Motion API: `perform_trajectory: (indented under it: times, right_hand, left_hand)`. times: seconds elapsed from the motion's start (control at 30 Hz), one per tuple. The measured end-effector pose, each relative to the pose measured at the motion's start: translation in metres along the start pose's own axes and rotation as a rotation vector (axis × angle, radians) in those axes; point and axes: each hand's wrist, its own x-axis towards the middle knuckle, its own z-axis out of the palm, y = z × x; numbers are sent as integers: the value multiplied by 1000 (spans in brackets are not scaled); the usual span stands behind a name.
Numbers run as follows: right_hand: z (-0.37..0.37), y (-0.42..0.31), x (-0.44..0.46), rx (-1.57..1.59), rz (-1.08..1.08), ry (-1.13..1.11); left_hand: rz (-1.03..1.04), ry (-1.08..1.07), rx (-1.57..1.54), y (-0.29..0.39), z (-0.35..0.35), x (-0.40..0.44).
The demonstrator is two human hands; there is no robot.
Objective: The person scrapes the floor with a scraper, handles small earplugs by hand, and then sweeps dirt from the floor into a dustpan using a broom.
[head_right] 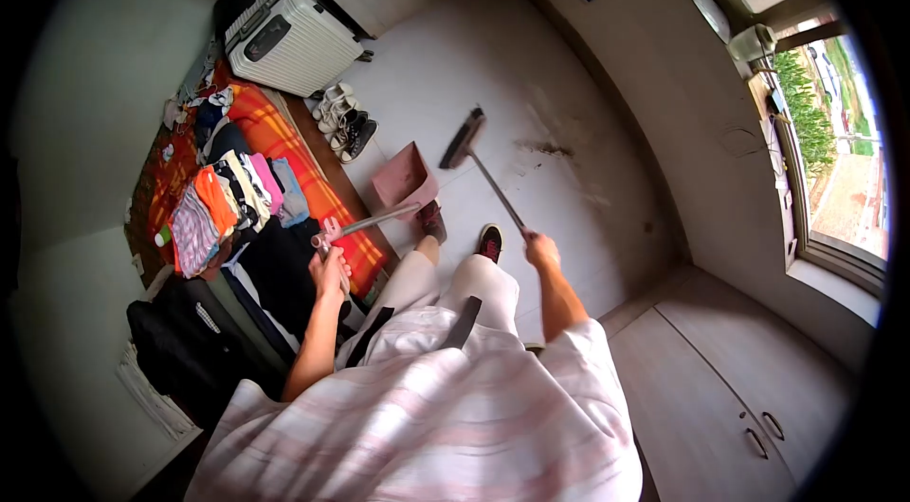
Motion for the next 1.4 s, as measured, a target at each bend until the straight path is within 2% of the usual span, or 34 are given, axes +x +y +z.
perform_trajectory:
  times: [0.13,0.23,0.3,0.33,0.4,0.47,0.53,0.67,0.8,0.83,0.9,1.0,1.03,1.1,1.13,1.17,1.2,1.3,1.33,1.4]
  right_hand:
    - [-8,45,-58,80,136,88]
    - [-49,-5,-108,116,157,55]
    - [-54,-33,-114,77,25,78]
    - [-53,-48,-113,79,28,81]
    - [-52,-85,-106,52,-176,228]
    - [-55,-146,-80,173,-101,165]
    - [-41,-194,-28,134,-181,240]
    - [-19,-288,67,183,-182,185]
    - [10,-330,134,189,-59,199]
    - [18,-321,139,150,-72,233]
    - [32,-276,134,229,-46,146]
    - [51,-178,80,133,-137,308]
    - [47,-153,54,185,25,209]
    - [53,-96,17,175,152,212]
    - [58,-66,2,83,112,289]
    - [17,-85,-40,283,366,63]
    - [18,-63,-49,277,335,99]
    - [-51,-86,-105,331,307,73]
    - [-51,-82,-106,338,313,75]
    - [-59,-82,-106,251,-20,317]
  left_hand:
    - [9,-76,40,9,-8,55]
    - [22,-111,93,17,-16,79]
    - [31,-141,105,26,-18,103]
    - [14,-132,128,27,-19,110]
    - [4,-147,130,32,-21,119]
    - [-1,-162,121,38,-20,130]
    - [-7,-179,164,41,-21,137]
    - [-13,-172,211,60,-19,142]
    - [-36,-163,242,65,-19,148]
    - [-50,-163,256,70,-19,149]
    - [-39,-176,257,74,-20,154]
    - [-46,-212,227,73,-18,160]
    - [-51,-215,223,74,-17,162]
    - [-30,-244,229,76,-10,167]
    - [-25,-261,238,78,-4,170]
    - [-11,-274,243,80,3,171]
    - [1,-285,251,81,7,171]
    - [22,-294,277,84,28,173]
    - [28,-291,279,84,33,173]
    - [34,-286,303,85,50,175]
